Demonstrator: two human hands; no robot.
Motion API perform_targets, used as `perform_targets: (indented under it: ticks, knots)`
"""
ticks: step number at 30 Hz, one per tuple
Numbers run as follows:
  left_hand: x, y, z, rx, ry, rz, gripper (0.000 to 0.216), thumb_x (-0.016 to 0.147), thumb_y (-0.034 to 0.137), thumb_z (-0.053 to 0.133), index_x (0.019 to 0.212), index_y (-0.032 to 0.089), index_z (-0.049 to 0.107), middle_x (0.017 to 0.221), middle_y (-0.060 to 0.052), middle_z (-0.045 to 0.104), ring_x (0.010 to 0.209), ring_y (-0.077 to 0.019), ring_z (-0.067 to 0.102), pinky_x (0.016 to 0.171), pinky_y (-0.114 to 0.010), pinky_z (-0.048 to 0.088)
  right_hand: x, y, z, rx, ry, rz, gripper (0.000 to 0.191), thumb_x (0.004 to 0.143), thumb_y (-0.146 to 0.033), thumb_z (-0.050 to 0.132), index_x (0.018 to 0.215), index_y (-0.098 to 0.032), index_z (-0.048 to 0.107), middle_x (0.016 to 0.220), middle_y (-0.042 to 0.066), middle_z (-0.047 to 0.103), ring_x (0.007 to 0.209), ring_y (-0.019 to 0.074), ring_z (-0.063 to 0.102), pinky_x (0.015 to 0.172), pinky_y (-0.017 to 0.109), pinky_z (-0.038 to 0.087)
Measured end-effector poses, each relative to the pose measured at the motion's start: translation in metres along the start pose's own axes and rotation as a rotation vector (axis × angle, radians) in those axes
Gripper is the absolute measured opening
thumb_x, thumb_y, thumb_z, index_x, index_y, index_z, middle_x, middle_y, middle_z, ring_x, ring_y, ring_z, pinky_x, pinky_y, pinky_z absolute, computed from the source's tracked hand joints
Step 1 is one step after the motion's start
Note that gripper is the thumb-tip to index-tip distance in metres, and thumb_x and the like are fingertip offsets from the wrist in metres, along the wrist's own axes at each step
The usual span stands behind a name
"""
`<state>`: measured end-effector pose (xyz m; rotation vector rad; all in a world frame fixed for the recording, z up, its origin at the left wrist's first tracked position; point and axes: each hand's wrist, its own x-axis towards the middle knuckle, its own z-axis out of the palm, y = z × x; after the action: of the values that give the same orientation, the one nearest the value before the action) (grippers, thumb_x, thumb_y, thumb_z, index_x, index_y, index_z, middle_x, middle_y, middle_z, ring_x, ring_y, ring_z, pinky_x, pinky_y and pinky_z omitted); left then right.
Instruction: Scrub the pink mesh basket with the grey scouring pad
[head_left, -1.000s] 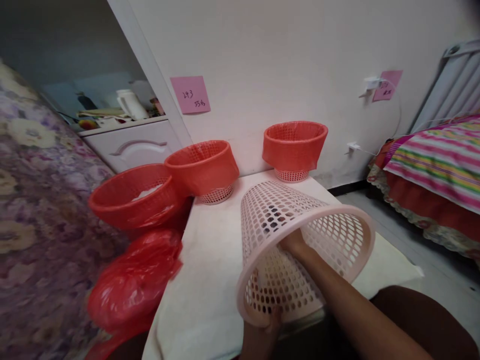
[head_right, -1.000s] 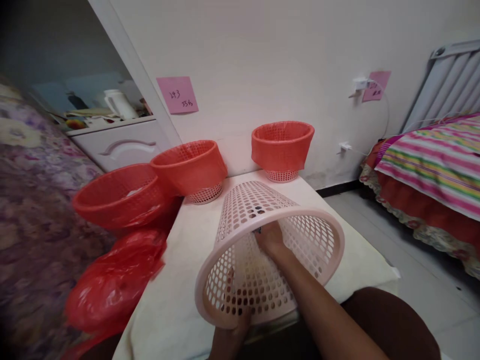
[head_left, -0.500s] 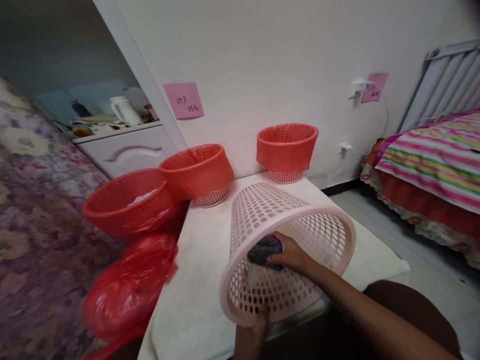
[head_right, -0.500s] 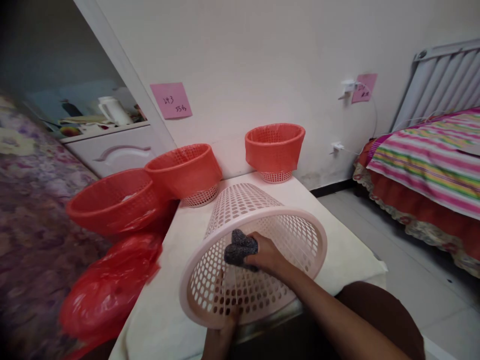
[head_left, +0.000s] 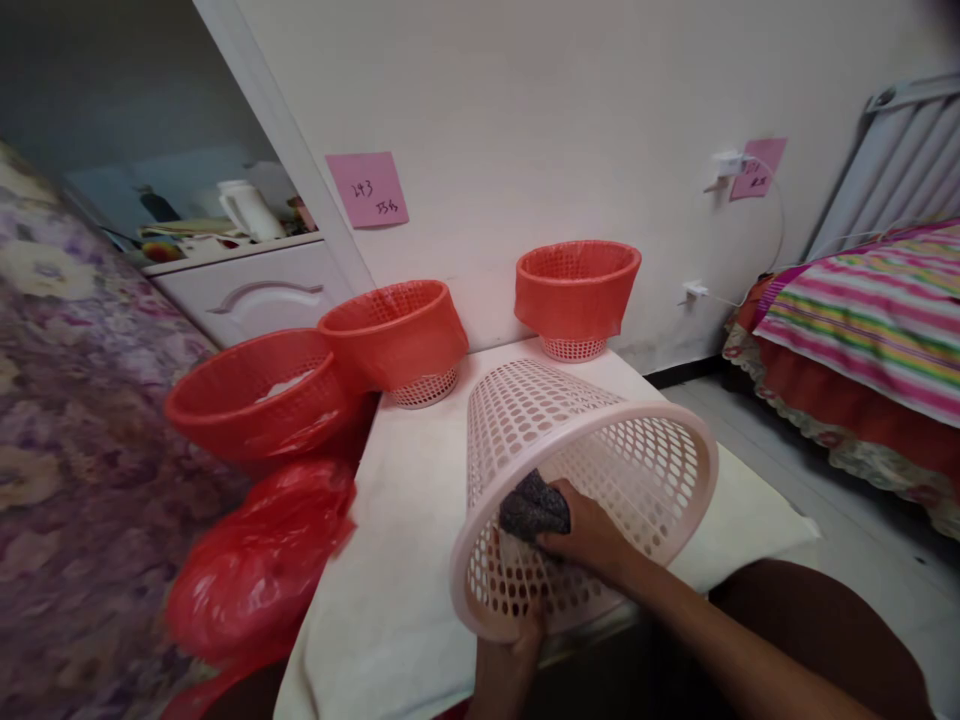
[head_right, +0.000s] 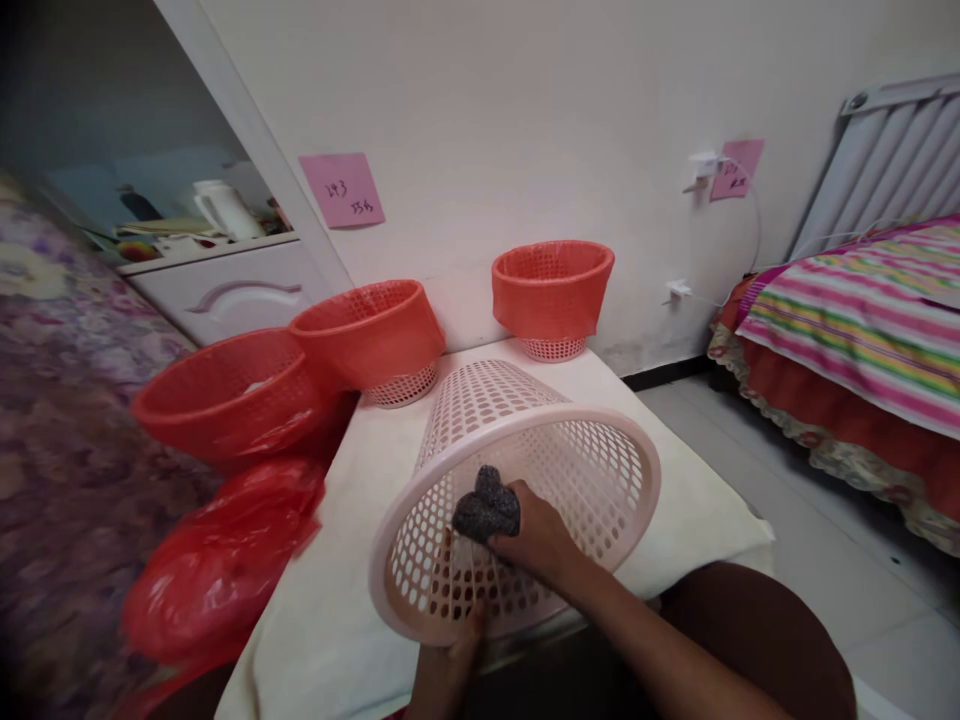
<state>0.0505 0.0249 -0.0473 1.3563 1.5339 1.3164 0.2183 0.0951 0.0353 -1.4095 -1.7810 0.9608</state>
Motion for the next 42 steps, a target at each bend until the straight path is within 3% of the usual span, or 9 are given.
perform_targets:
  ticks: [4,8,13,18,23,31,33,37,42]
  knots:
    - [-0.002,0.022,-0.008,-0.086,0.014,-0.067,0.078,0.080,0.052,0.058,0.147,0.020,0.034,0.147,-0.010,0.047,0.142,-0.0297,0.032,0.119,-0.042,0.024,-0.012,-0.005,0.003,0.135,-0.105,-0.043,0.043,0.062,-0.029,0.072,0.101,-0.019,0.055,0.088,0.001,0.065,0.082,0.0222,0.061,0.073,0.031,0.048]
    - [0.001,0.043,-0.023,-0.220,0.036,-0.054,0.084,0.082,0.052,0.058,0.151,0.019,0.022,0.151,-0.013,0.041,0.137,-0.0308,0.041,0.115,-0.045,0.031,-0.015,-0.011,-0.004,0.194,-0.114,-0.077,0.042,0.063,-0.025,0.069,0.102,-0.019,0.056,0.089,0.000,0.064,0.083,0.0216,0.060,0.073,0.030,0.048]
    - [0.007,0.054,-0.042,-0.120,0.103,0.015,0.081,0.082,0.052,0.059,0.149,0.020,0.027,0.150,-0.013,0.040,0.135,-0.0345,0.041,0.117,-0.050,0.027,-0.012,-0.008,-0.013,-0.130,0.171,-0.203,0.062,0.067,-0.011,0.054,0.128,-0.012,0.046,0.125,0.015,0.056,0.117,0.0283,0.049,0.102,0.041,0.038]
    - [0.006,0.051,-0.032,-0.164,0.120,-0.085,0.086,0.081,0.052,0.061,0.151,0.021,0.022,0.149,-0.013,0.043,0.133,-0.0327,0.045,0.116,-0.049,0.030,-0.014,-0.002,-0.001,-0.292,0.100,-0.133,0.064,0.067,-0.012,0.056,0.131,-0.011,0.048,0.121,0.018,0.058,0.114,0.0320,0.053,0.097,0.044,0.043]
    - [0.002,0.050,-0.020,-0.235,0.098,-0.175,0.079,0.081,0.057,0.059,0.146,0.018,0.035,0.138,-0.013,0.056,0.132,-0.0339,0.047,0.107,-0.046,0.044,-0.027,-0.017,0.012,-0.125,-0.005,-0.071,0.055,0.067,-0.022,0.065,0.120,-0.015,0.054,0.112,0.012,0.065,0.102,0.0283,0.061,0.090,0.039,0.046]
    - [0.000,0.046,-0.023,-0.134,0.036,-0.096,0.078,0.082,0.057,0.056,0.142,0.012,0.039,0.146,-0.016,0.047,0.139,-0.0292,0.037,0.120,-0.043,0.020,-0.028,-0.017,0.016,0.328,-0.140,0.040,0.037,0.065,-0.029,0.069,0.098,-0.016,0.058,0.089,0.004,0.067,0.083,0.0240,0.062,0.074,0.034,0.050]
    - [0.000,0.045,-0.021,-0.127,0.021,-0.113,0.084,0.079,0.054,0.061,0.146,0.013,0.032,0.141,-0.017,0.053,0.133,-0.0303,0.047,0.117,-0.046,0.027,-0.021,-0.012,0.006,0.251,-0.017,-0.035,0.043,0.067,-0.025,0.066,0.108,-0.017,0.056,0.101,0.006,0.066,0.095,0.0258,0.061,0.084,0.038,0.049]
    - [-0.001,0.042,-0.017,-0.084,0.041,-0.096,0.102,0.074,0.049,0.067,0.151,0.010,0.012,0.139,-0.020,0.053,0.124,-0.0301,0.055,0.109,-0.043,0.040,-0.005,0.000,-0.018,-0.203,0.313,-0.225,0.066,0.070,-0.010,0.054,0.135,-0.014,0.042,0.132,0.015,0.052,0.123,0.0300,0.044,0.106,0.047,0.036]
    - [0.002,0.025,-0.009,0.056,0.024,-0.040,0.087,0.074,0.050,0.062,0.144,0.006,0.033,0.143,-0.021,0.049,0.130,-0.0297,0.050,0.114,-0.040,0.033,0.004,0.012,-0.011,-0.307,0.234,-0.116,0.065,0.070,-0.010,0.056,0.135,-0.010,0.046,0.126,0.021,0.055,0.117,0.0368,0.049,0.098,0.053,0.042]
